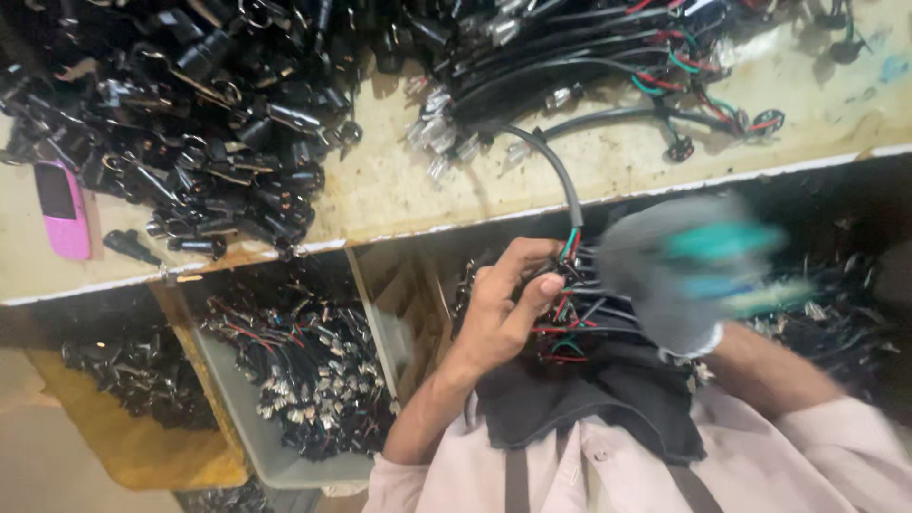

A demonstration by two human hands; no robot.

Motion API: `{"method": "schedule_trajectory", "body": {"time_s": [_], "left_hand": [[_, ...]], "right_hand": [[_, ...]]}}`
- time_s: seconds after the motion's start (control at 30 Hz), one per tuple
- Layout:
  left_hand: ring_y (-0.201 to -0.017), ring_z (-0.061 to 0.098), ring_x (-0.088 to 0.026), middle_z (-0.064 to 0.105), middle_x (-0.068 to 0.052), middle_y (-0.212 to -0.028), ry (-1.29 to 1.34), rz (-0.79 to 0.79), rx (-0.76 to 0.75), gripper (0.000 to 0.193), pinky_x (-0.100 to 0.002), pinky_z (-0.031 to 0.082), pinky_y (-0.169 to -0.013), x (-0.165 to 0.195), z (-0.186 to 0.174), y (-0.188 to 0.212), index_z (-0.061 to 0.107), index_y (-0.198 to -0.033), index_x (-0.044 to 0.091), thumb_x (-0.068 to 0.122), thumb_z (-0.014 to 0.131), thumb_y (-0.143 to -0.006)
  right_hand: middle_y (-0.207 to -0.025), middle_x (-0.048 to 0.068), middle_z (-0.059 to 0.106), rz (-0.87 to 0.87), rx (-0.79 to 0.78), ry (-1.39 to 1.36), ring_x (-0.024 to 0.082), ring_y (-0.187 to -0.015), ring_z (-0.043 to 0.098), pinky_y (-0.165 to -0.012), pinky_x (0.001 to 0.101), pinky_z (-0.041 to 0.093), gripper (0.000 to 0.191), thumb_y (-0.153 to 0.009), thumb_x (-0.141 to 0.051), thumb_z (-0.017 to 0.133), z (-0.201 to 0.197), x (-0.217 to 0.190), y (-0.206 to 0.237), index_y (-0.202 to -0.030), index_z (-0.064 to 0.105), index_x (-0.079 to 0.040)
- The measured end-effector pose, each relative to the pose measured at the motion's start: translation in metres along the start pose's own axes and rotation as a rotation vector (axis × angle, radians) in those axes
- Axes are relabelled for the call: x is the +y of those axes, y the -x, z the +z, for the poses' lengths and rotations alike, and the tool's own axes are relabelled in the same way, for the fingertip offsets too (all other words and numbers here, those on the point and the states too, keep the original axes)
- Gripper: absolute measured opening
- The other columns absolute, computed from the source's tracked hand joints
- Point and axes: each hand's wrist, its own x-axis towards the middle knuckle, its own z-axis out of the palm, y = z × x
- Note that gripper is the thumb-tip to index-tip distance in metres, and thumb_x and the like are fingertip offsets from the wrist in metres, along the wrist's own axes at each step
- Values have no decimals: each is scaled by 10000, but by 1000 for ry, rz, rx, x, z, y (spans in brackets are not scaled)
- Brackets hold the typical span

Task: The person repeatedly picks up wire harnesses from a pile on a workbench, uses pliers to cut the ends, and places the trimmed pieces into a bin below. The process is continuous and repetitive throughout the clip.

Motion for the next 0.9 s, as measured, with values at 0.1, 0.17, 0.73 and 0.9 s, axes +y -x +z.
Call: {"method": "schedule_trajectory", "body": {"time_s": [0.1,0.17,0.73,0.9], "left_hand": [[-939,667,-120,713,-99,-1053,151,9,-71,319,-272,538,-841,-10,2,3,578,-1296,0,257,599,-1107],[-779,626,-75,714,-74,-936,204,-81,-118,362,-232,507,-693,-18,7,8,581,-1272,-8,300,608,-1083],[-725,687,-258,669,-162,-961,-971,360,-343,514,-353,553,-672,14,26,-3,556,-1469,170,282,703,-989],[-691,694,-307,707,-151,-829,-1136,117,-429,570,-449,527,-584,31,-20,-23,592,-1347,63,331,734,-864]], "right_hand": [[-739,32,476,116,140,-662,202,-615,478,-580,365,428,137,-877,-152,670,12,-18,-6,-931,546,-129],[-711,23,432,163,199,-1035,178,-586,431,-567,355,406,148,-910,-154,653,21,-21,-11,-915,506,-134],[-721,66,460,109,343,-257,178,-554,395,-531,347,378,169,-954,-120,664,-31,-15,-30,-992,502,-95],[-904,115,549,9,35,1312,264,-748,543,-686,376,482,161,-966,-109,712,-107,21,-24,-1036,573,-68]]}}
